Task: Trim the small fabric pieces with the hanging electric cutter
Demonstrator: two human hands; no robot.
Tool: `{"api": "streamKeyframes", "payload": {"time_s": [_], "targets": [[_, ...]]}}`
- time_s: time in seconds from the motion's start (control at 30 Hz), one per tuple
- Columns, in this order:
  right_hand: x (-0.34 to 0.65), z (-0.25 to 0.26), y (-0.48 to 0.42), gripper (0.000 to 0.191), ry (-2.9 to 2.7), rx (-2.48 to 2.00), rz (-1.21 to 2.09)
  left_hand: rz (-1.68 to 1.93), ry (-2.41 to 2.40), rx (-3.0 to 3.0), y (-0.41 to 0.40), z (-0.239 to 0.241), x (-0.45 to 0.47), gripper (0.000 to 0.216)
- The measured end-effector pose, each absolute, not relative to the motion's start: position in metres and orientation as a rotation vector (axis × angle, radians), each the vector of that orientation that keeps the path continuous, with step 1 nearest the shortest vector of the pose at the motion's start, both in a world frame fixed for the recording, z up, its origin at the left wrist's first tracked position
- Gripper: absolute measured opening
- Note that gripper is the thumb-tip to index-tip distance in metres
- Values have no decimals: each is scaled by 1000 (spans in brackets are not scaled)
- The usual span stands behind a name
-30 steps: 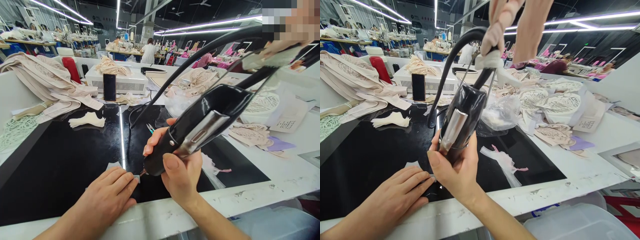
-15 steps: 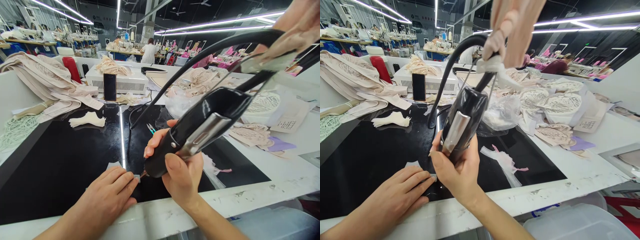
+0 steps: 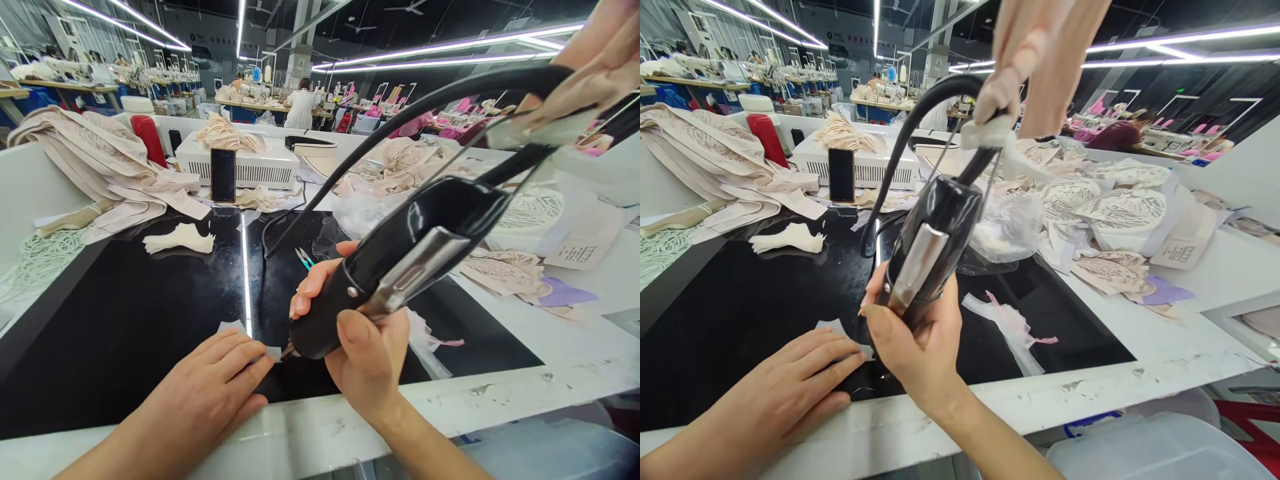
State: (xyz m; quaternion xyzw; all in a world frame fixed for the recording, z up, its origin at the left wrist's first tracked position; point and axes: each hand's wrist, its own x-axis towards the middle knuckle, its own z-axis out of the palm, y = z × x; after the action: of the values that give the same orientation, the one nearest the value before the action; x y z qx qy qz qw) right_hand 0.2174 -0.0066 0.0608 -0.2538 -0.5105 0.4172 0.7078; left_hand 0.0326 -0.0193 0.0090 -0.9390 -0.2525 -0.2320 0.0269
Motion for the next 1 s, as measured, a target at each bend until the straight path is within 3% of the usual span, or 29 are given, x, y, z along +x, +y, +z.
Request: {"api": "streamKeyframes", "payload": {"time_s": [0.2,0.47,0.73,1.0], "targets": [[199,65,-4,31,-1105,-465,1049,-665,-1156,-2900,-22,14,-18,30],[155,70,-1,41,-1111,-405,1173,-734,-1558,-2868,-37,-2,-43,24],[132,60,5,35,-1144,-349,1231,-902,-1663,-2877,-35,-2,-36,11],[127,57,8,31,-1146,-338,1199,-844,-1480,-2864,-44,-5,-43,22]]}}
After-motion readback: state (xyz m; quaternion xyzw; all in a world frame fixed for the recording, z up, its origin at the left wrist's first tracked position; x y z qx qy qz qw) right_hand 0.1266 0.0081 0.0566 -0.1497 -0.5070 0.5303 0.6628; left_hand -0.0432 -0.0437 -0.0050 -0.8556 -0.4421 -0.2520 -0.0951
